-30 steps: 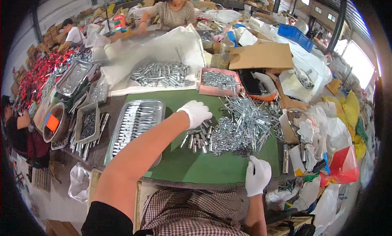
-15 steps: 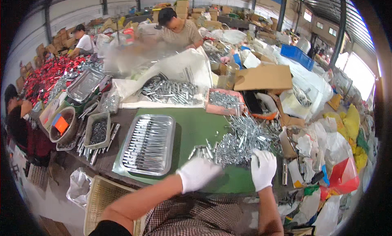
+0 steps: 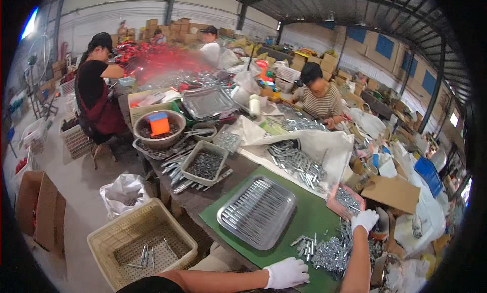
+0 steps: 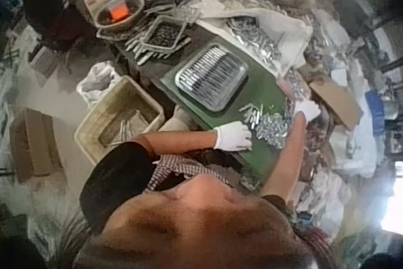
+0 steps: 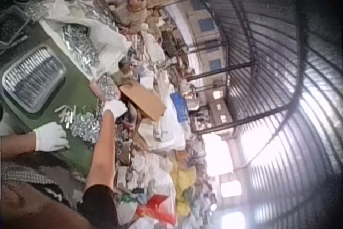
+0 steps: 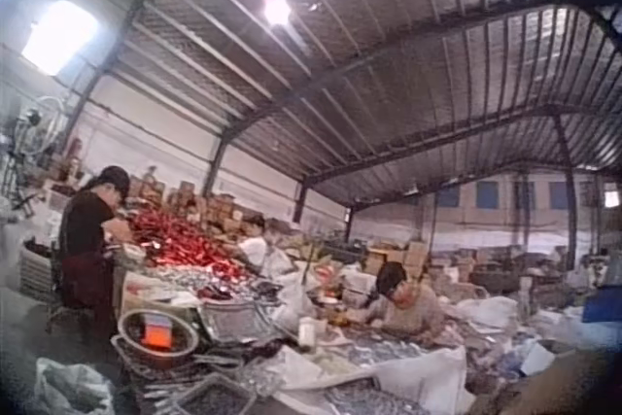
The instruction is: Picking up small metal pins and assembling them using a handheld tool before placing them in a tray.
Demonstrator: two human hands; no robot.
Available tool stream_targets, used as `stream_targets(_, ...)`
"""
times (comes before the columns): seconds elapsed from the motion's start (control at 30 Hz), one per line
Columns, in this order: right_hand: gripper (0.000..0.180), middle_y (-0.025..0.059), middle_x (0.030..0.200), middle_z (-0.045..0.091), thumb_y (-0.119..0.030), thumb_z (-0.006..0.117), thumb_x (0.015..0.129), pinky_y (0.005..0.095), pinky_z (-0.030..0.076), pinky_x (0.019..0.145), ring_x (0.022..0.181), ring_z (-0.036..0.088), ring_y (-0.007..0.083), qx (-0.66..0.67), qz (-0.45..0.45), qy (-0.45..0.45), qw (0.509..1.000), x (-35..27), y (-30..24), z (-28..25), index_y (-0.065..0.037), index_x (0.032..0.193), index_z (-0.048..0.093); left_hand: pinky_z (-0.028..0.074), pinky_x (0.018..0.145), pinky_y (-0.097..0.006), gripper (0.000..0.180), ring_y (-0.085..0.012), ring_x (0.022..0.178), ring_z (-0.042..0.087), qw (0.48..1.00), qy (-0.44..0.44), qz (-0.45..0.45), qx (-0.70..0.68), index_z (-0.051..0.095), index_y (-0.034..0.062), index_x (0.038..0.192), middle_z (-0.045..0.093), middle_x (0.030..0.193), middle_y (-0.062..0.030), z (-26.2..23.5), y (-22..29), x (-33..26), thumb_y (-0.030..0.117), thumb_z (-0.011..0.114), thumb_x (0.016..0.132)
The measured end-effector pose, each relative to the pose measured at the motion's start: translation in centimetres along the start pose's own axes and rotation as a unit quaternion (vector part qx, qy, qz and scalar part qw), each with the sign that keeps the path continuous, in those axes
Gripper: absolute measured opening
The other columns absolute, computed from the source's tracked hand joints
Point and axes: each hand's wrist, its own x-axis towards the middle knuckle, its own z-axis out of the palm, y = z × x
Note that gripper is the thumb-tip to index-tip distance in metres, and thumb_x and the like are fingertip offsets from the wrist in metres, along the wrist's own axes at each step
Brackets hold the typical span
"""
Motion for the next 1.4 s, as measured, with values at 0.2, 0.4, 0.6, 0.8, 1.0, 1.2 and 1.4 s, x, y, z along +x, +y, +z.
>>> stream_targets(0.2, 0.032, 0.0112, 0.108, 0.077, -0.038, 0.069, 0.086, 0.0458, 0.046, 0.098, 0.108, 0.07, 0.0289, 0.074, 0.038, -0.044, 0.996, 1.1, 0.3, -0.4, -0.013, 0.101, 0.081, 0.049, 0.083, -0.039, 0.015, -0.0241, 0.1, 0.06, 1.0, 0.016, -0.003, 0.01, 0.069, 0.0167, 0.105, 0.061, 0.102, -0.0038, 0.0, -0.5, -0.1, 0.028, 0.063, 0.096)
stream_targets(0.4, 0.026, 0.0194, 0.093, 0.074, -0.029, 0.067, 0.089, 0.0473, 0.054, 0.083, 0.088, 0.071, 0.0362, 0.3, 0.012, 0.233, 0.925, 1.4, 4.2, 2.8, -0.004, 0.091, 0.075, 0.048, 0.083, -0.039, 0.016, -0.0234, 0.101, 0.06, 1.0, -0.013, -0.017, 0.002, 0.07, 0.0175, 0.105, 0.061, 0.104, -0.0032, -0.3, -0.6, -0.3, 0.028, 0.063, 0.096)
stream_targets(0.6, 0.037, 0.0151, 0.112, 0.076, -0.033, 0.061, 0.099, 0.0409, 0.052, 0.093, 0.103, 0.07, 0.0305, 0.417, -0.097, 0.068, 0.901, 1.3, 12.1, 3.8, -0.006, 0.121, 0.076, 0.047, 0.074, -0.045, 0.017, -0.0268, 0.087, 0.061, 0.996, 0.088, 0.004, -0.001, 0.064, 0.0199, 0.086, 0.059, 0.088, -0.0043, -0.3, 0.3, -0.7, 0.036, 0.067, 0.088)
stream_targets(0.8, 0.031, 0.0115, 0.1, 0.076, -0.025, 0.062, 0.096, 0.0386, 0.053, 0.089, 0.097, 0.07, 0.0257, 0.275, -0.064, -0.098, 0.954, -3.1, 12.8, 3.3, -0.004, 0.117, 0.07, 0.048, 0.083, -0.039, 0.02, -0.024, 0.1, 0.06, 1.0, -0.012, -0.022, 0.01, 0.068, 0.0151, 0.096, 0.061, 0.1, -0.0041, -0.1, -0.2, -0.1, 0.034, 0.062, 0.099)
stream_targets(1.0, 0.018, 0.013, 0.078, 0.067, -0.016, 0.07, 0.089, 0.0377, 0.054, 0.068, 0.071, 0.066, 0.0235, 0.426, -0.033, 0.081, 0.9, -6.0, 14.9, 4.3, 0.002, 0.091, 0.067, 0.049, 0.084, -0.041, 0.021, -0.0248, 0.099, 0.061, 0.999, -0.034, -0.01, 0.003, 0.067, 0.0132, 0.096, 0.062, 0.099, -0.0046, -0.2, -0.6, 0.1, 0.034, 0.064, 0.099)
stream_targets(1.2, 0.008, 0.0078, 0.078, 0.065, -0.002, 0.063, 0.083, 0.0306, 0.056, 0.054, 0.06, 0.068, 0.0188, 0.676, -0.034, -0.062, 0.733, -19.0, 13.9, -0.3, -0.003, 0.091, 0.061, 0.05, 0.085, -0.041, 0.022, -0.0253, 0.1, 0.062, 0.999, -0.025, -0.014, 0.021, 0.069, 0.0172, 0.112, 0.062, 0.101, -0.0047, 0.1, -0.6, -0.2, 0.026, 0.068, 0.093)
stream_targets(1.4, 0.015, 0.0126, 0.103, 0.074, -0.01, 0.068, 0.093, 0.0384, 0.054, 0.09, 0.1, 0.071, 0.0294, 0.523, -0.19, -0.101, 0.824, -29.6, 11.9, -5.4, -0.006, 0.106, 0.075, 0.051, 0.084, -0.041, 0.019, -0.0246, 0.1, 0.063, 1.0, -0.012, -0.007, 0.024, 0.07, 0.0167, 0.109, 0.062, 0.101, -0.0048, 0.8, 0.5, -0.6, 0.024, 0.065, 0.092)
